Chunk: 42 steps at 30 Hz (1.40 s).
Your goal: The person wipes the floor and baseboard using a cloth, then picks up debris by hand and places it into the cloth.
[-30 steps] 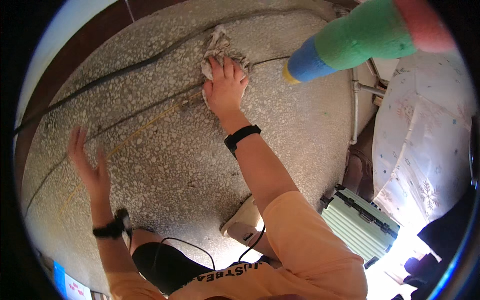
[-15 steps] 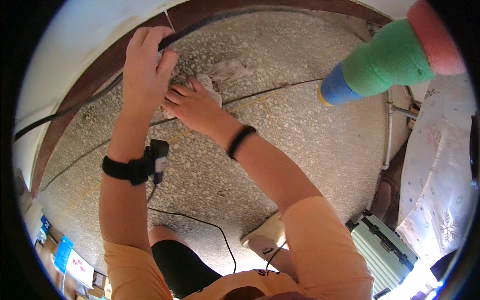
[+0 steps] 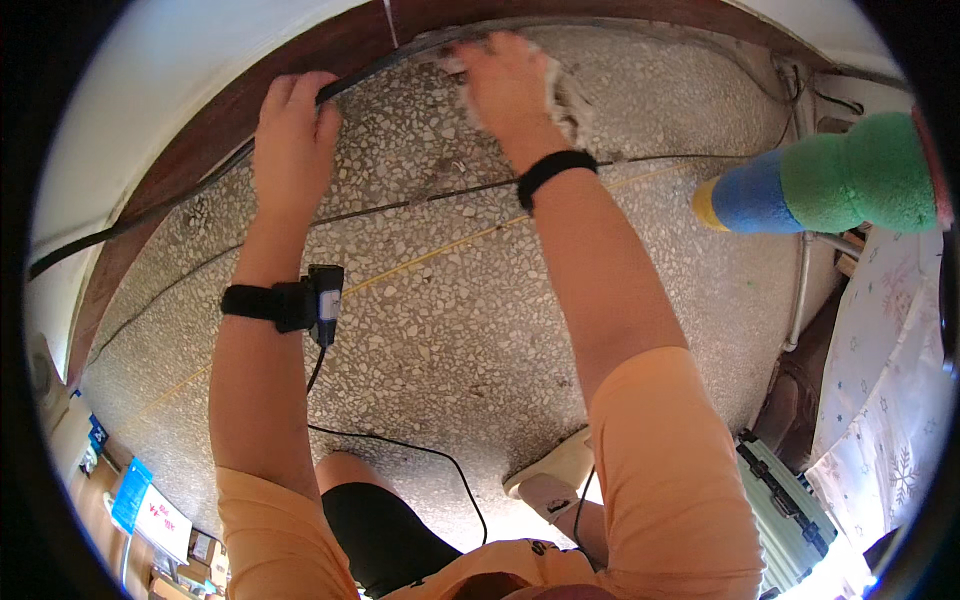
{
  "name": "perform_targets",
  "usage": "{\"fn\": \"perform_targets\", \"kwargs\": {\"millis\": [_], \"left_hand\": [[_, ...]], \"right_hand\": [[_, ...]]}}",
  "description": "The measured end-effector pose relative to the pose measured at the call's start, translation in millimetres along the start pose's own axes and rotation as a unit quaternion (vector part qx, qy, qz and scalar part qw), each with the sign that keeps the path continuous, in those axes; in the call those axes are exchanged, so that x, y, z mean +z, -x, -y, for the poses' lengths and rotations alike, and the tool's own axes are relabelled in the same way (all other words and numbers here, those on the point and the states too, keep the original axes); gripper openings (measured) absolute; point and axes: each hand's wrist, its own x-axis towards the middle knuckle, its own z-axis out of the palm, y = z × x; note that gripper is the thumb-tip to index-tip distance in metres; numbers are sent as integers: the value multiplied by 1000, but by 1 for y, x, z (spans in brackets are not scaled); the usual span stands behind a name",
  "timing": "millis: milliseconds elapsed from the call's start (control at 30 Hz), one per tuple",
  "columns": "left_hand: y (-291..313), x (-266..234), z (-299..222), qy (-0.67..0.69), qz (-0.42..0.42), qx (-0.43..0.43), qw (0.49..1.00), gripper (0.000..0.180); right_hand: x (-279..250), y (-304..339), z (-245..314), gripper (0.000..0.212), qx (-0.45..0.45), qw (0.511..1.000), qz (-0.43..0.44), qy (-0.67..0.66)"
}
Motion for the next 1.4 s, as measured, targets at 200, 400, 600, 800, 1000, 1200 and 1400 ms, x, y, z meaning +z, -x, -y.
{"fn": "perform_targets", "kwargs": {"millis": [200, 400, 600, 800, 1000, 1200, 1400], "left_hand": [[12, 13, 17, -98, 13, 29, 995, 28], [72, -12, -19, -10, 122, 58, 991, 37], [135, -14, -33, -42, 226, 28, 973, 39], [176, -32, -49, -40, 282, 78, 955, 27], [111, -69, -63, 95, 234, -1, 968, 12], [9, -143, -48, 51, 67, 137, 987, 11], [-7, -150, -28, 32, 67, 128, 989, 13]], "right_hand": [[7, 23, -115, 41, 177, 981, -43, 64], [-6, 94, -127, 42, 211, 975, 5, 65], [-44, 164, -125, 50, 146, 987, 59, -37], [-138, 240, -36, 52, 1, 956, -33, -290], [-118, 299, 24, 42, -186, 909, 5, -374], [-121, 158, 121, 45, -313, 881, -109, -337], [-17, 88, 282, 37, -142, 948, -103, -264]]}}
